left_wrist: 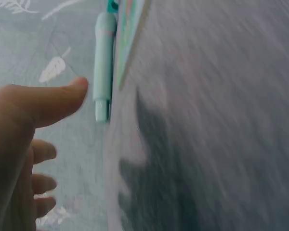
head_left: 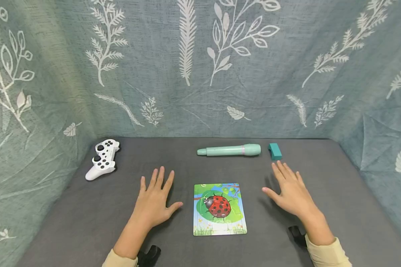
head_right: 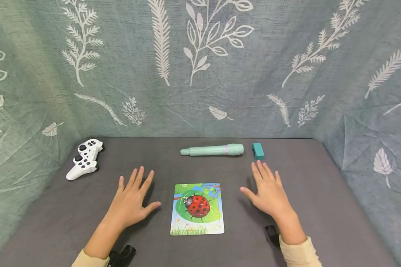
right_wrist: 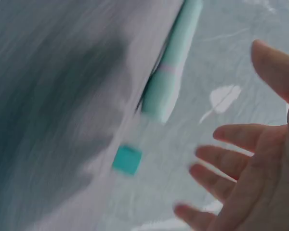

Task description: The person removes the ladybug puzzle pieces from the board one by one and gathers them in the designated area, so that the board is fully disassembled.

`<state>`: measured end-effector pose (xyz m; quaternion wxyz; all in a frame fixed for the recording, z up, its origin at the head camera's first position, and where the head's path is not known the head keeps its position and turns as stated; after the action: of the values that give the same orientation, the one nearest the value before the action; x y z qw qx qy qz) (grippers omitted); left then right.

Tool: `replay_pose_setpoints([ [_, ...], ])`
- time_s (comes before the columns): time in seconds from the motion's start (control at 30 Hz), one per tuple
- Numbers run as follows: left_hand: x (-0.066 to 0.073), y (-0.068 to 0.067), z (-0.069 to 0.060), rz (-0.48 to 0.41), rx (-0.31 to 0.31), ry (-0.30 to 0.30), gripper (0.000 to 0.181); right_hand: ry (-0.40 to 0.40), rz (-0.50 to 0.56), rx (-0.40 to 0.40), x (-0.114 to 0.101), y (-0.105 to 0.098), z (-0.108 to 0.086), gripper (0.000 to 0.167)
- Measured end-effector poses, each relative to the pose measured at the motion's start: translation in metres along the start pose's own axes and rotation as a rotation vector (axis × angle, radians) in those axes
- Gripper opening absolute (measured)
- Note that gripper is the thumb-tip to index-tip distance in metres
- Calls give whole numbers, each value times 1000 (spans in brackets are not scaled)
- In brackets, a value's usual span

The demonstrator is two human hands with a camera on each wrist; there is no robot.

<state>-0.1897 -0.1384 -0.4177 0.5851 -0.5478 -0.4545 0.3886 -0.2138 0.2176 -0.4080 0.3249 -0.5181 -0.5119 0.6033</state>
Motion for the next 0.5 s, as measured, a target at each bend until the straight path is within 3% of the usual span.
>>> replay_pose_setpoints([
  [0.13,22,3,10,-79,-55,105,81,-121,139,-24,-27,8,12,68],
  [0.3,55,13,22,-243,-173,224,72,-252,298,-110,-56,25,29,51],
  [0.5,95,27,35,-385,-292,367,66,-324,322,-214,-72,46,41,43],
])
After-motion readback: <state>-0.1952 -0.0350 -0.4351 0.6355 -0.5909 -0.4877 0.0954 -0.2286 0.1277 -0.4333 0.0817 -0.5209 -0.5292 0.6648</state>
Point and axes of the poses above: each hand's wrist, its own z-axis towards the middle knuckle, its own y-axis out of the palm, x = y × z, the point moved 8 cm from there along z, towards the middle knuckle, and after that the axes turned 9 degrees about -x, right-handed, at the moved point
